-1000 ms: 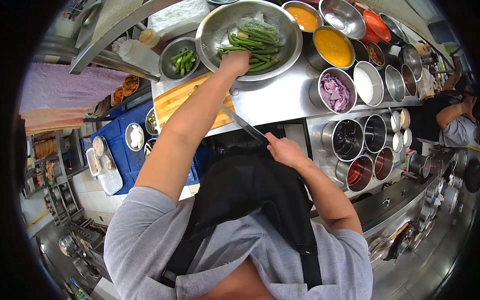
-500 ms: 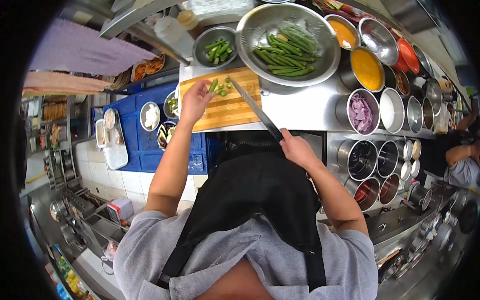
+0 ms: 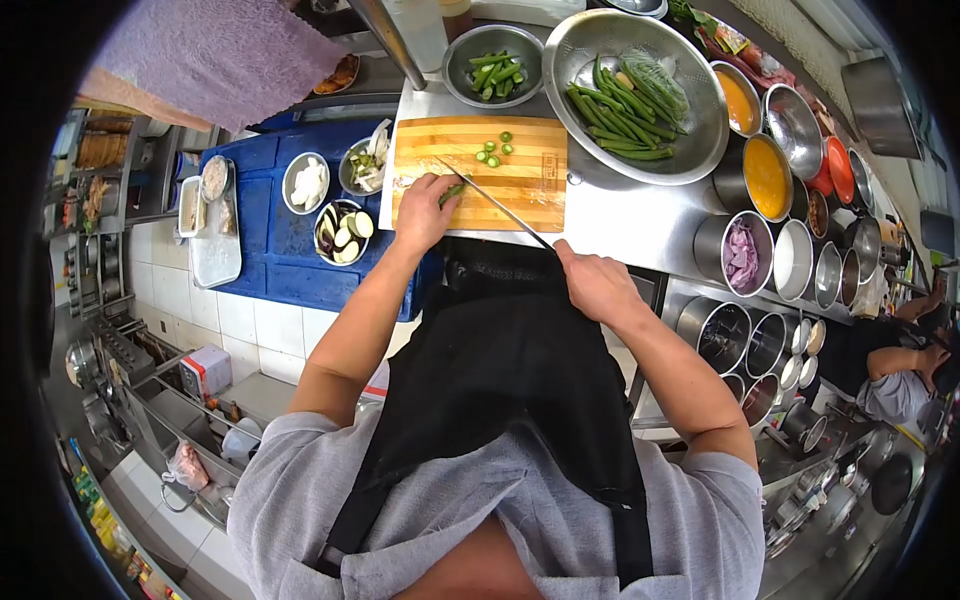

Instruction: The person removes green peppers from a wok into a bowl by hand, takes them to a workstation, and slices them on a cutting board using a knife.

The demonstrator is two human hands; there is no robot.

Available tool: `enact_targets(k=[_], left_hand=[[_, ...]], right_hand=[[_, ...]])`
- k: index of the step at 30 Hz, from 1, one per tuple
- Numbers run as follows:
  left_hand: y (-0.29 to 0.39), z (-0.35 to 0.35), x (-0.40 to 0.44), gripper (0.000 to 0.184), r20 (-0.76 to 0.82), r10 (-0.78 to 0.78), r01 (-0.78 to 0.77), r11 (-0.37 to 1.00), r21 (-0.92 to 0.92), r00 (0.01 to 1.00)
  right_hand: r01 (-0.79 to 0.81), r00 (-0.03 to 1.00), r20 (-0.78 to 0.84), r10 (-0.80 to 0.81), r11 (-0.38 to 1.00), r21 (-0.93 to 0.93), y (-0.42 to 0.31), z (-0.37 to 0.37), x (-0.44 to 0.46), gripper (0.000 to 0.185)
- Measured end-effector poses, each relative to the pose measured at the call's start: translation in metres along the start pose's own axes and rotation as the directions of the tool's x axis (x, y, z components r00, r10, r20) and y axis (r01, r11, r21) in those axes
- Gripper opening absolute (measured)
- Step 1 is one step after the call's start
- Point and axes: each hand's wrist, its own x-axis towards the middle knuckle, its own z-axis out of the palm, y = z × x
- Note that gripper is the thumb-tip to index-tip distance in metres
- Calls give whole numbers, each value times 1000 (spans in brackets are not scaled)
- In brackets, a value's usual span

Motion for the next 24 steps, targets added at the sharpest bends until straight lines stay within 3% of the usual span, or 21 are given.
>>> enact_targets(k=[4,6,10,12,13,14,16,18,20,22,24], left_hand=[[6,-1,3,32,-23,7,-6,999,52,1000],[11,-1,9,36,87,-141,133,987,90,986],[26,-21,34,42,231,-254,236,966,101,939],[45,-47,42,45,256,-257,297,946,-132,932],[45,-55,42,43,212,-204,255,935,-247,956],[38,-56,41,43,217,-202,254,935,-248,955],[19,-49,38,35,251,-266,357,810,-465,931],[-8,-27,26,26,201,-248,308,876,-372,948],[-31,-11,18,22,115,-25,43,987,-152,993],[-25,-9,16,21,47,-28,37,978,-204,998],[-23,-7,12,20,-2,-29,28,992,-123,1000]], right_hand=[[-19,999,34,18,999,33,2,24,22,37],[-20,1000,15,19,998,61,8,31,32,38],[-10,1000,0,10,968,249,30,34,28,36],[-31,1000,5,31,952,306,34,30,20,35],[-62,998,19,59,935,350,34,24,12,34],[-92,996,32,86,915,393,32,19,6,34],[-94,995,2,99,934,345,28,13,1,33],[-92,994,-32,106,952,293,22,8,-3,32],[-39,997,-51,49,982,183,16,2,-6,30],[-37,999,-30,41,989,146,7,-11,-12,30],[-26,1000,2,26,994,106,5,-11,-14,30]])
